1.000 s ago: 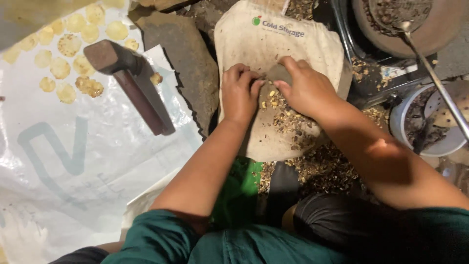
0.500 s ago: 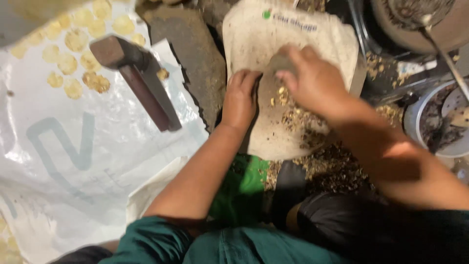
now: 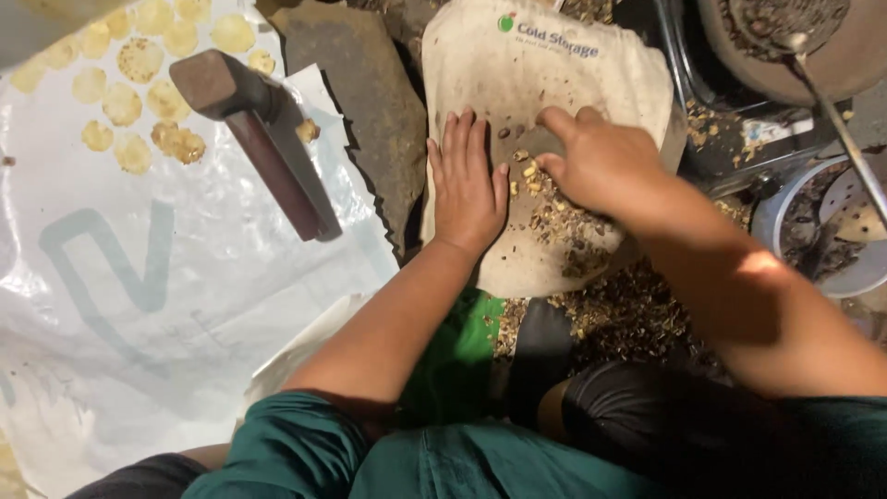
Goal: Cracking and shelling nuts using a wooden mallet and a stone on the floor.
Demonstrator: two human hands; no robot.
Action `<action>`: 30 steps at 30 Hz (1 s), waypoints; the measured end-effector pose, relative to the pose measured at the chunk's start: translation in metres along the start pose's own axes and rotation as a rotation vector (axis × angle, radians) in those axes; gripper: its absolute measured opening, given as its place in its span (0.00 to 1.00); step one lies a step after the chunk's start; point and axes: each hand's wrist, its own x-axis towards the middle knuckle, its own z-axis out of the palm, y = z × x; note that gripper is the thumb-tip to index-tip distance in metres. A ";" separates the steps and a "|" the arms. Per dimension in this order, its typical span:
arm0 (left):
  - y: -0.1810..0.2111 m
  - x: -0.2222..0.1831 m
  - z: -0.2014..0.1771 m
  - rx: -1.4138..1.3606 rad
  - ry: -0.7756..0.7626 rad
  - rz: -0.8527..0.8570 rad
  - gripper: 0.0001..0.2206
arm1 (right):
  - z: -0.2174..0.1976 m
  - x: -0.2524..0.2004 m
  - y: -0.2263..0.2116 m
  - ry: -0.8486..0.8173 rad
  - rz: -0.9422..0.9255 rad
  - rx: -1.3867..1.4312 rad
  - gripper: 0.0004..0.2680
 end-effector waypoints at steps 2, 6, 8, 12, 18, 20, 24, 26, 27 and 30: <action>0.002 0.007 -0.003 0.094 -0.057 -0.030 0.30 | -0.015 -0.001 -0.005 -0.018 0.055 0.059 0.19; 0.000 0.005 0.003 0.051 -0.010 -0.054 0.30 | 0.024 0.016 -0.008 0.305 -0.165 0.332 0.18; -0.002 0.005 0.006 0.046 0.017 -0.058 0.30 | 0.043 0.031 -0.005 0.411 -0.356 0.075 0.16; -0.002 0.008 0.002 0.110 -0.119 -0.089 0.30 | 0.010 0.024 -0.007 0.287 -0.191 0.203 0.18; 0.001 0.005 0.004 0.138 -0.101 -0.063 0.31 | 0.013 0.035 -0.001 0.155 0.016 0.294 0.18; 0.000 0.009 0.002 0.150 -0.119 -0.076 0.31 | 0.000 0.032 -0.010 0.056 0.029 0.265 0.17; -0.015 0.001 0.010 0.076 -0.106 -0.037 0.34 | 0.054 0.033 0.002 0.197 0.000 0.185 0.18; -0.010 -0.003 -0.001 0.067 -0.094 -0.063 0.35 | 0.068 0.029 0.007 0.271 -0.065 0.084 0.19; 0.008 -0.007 -0.019 0.067 -0.100 -0.055 0.35 | 0.069 0.027 0.015 0.272 -0.057 0.090 0.19; 0.057 -0.030 -0.052 -0.242 -0.089 0.159 0.25 | 0.075 0.016 0.040 0.403 -0.009 0.159 0.19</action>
